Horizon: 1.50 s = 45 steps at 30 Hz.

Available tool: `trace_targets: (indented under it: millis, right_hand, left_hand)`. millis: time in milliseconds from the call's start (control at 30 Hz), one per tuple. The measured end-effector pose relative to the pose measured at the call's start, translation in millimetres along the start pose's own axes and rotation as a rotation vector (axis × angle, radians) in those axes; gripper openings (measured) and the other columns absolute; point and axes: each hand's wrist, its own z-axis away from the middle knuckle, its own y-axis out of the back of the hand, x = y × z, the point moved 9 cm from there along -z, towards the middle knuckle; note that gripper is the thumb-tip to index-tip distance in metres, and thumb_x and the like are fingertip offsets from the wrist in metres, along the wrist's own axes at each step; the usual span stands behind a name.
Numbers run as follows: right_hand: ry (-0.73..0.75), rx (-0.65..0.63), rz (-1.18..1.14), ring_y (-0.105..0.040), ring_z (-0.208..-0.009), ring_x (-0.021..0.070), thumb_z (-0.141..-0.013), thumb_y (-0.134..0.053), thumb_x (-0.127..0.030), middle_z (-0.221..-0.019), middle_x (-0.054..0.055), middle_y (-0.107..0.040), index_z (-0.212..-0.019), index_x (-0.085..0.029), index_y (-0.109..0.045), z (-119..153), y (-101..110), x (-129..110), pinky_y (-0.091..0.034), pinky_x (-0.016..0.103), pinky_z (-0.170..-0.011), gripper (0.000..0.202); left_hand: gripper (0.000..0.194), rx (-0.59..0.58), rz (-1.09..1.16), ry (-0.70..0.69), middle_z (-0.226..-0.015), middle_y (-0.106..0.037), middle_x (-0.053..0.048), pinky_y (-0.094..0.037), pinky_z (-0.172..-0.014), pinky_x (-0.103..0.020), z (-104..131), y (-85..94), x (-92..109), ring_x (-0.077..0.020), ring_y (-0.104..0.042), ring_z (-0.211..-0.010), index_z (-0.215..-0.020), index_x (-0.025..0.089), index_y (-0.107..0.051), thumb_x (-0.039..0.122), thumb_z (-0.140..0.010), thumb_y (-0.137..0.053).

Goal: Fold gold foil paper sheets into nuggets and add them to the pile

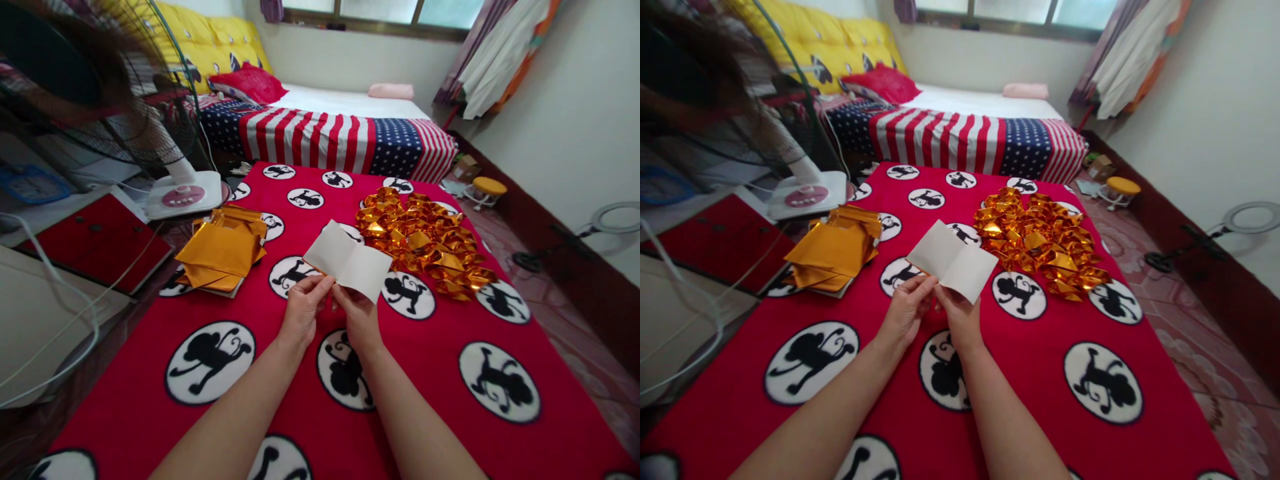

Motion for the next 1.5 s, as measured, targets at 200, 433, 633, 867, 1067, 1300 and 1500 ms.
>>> trace_targets:
  millis: [200,433,633,867,1067,1300,1500]
  right_hand:
    - [0.044,-0.015,-0.046,-0.048,-0.053,0.0125,-0.076,-0.072,-0.043,-0.06,-0.002,-0.057,-0.069,-0.021,-0.06,3.0,-3.1,-3.1,-0.045,0.028,-0.055,0.026]
    - [0.054,0.02,0.0,-0.048,-0.05,0.0114,-0.081,-0.066,-0.043,-0.053,-0.001,-0.056,-0.056,-0.017,-0.058,5.0,-1.6,-8.0,-0.042,0.025,-0.053,0.036]
    - [0.114,0.108,0.06,-0.047,-0.046,0.0099,-0.08,-0.069,-0.04,-0.049,-0.002,-0.056,-0.056,-0.016,-0.06,4.4,9.2,-10.8,-0.038,0.023,-0.049,0.034]
    - [0.183,0.23,0.036,-0.044,-0.041,0.0086,-0.078,-0.069,-0.038,-0.045,-0.004,-0.051,-0.053,-0.017,-0.054,4.2,23.2,-14.8,-0.036,0.023,-0.048,0.036]
    - [0.212,0.316,-0.054,-0.045,-0.042,0.0089,-0.079,-0.068,-0.035,-0.046,-0.004,-0.052,-0.054,-0.017,-0.055,1.9,35.7,-18.0,-0.036,0.023,-0.046,0.033]
    - [0.172,0.33,-0.073,-0.049,-0.046,0.0095,-0.077,-0.071,-0.038,-0.053,-0.002,-0.057,-0.06,-0.015,-0.059,0.9,33.0,-13.0,-0.04,0.023,-0.049,0.031]
    - [0.092,0.082,0.055,-0.052,-0.049,0.011,-0.076,-0.072,-0.037,-0.056,0.0,-0.062,-0.068,-0.015,-0.066,5.9,4.8,-7.9,-0.043,0.023,-0.05,0.024]
  left_hand:
    - [0.031,-0.023,0.025,-0.03,-0.055,-0.06,0.004,-0.036,-0.042,-0.02,2.5,-5.7,1.6,-0.0059,-0.047,-0.042,-0.066,0.014,-0.066,0.037,-0.058,-0.084]
    - [0.029,-0.031,0.026,-0.009,-0.055,-0.06,0.004,-0.036,-0.046,-0.02,4.5,-5.5,-2.3,-0.0059,-0.048,-0.045,-0.065,0.014,-0.065,0.036,-0.06,-0.084]
    - [0.03,0.041,-0.114,-0.104,-0.053,-0.059,0.003,-0.032,-0.048,-0.02,3.3,1.3,6.9,-0.0051,-0.042,-0.045,-0.058,0.013,-0.064,0.037,-0.06,-0.082]
    - [0.03,0.122,-0.134,-0.122,-0.047,-0.047,0.007,-0.019,-0.042,-0.018,-3.7,15.9,15.8,-0.0021,-0.031,-0.043,-0.06,0.011,-0.065,0.035,-0.058,-0.083]
    - [0.031,0.263,-0.042,-0.163,-0.045,-0.044,0.008,-0.016,-0.039,-0.016,-14.9,45.6,34.2,-0.0015,-0.031,-0.04,-0.065,0.011,-0.066,0.034,-0.052,-0.083]
    - [0.04,0.085,-0.213,-0.107,-0.057,-0.056,0.002,-0.024,-0.04,-0.015,-9.4,20.3,23.3,-0.0042,-0.043,-0.047,-0.075,0.011,-0.068,0.047,-0.062,-0.08]
    - [0.04,0.032,-0.289,-0.145,-0.056,-0.057,0.001,-0.032,-0.046,-0.018,-5.5,9.1,20.8,-0.0062,-0.045,-0.05,-0.063,0.012,-0.063,0.048,-0.064,-0.078]
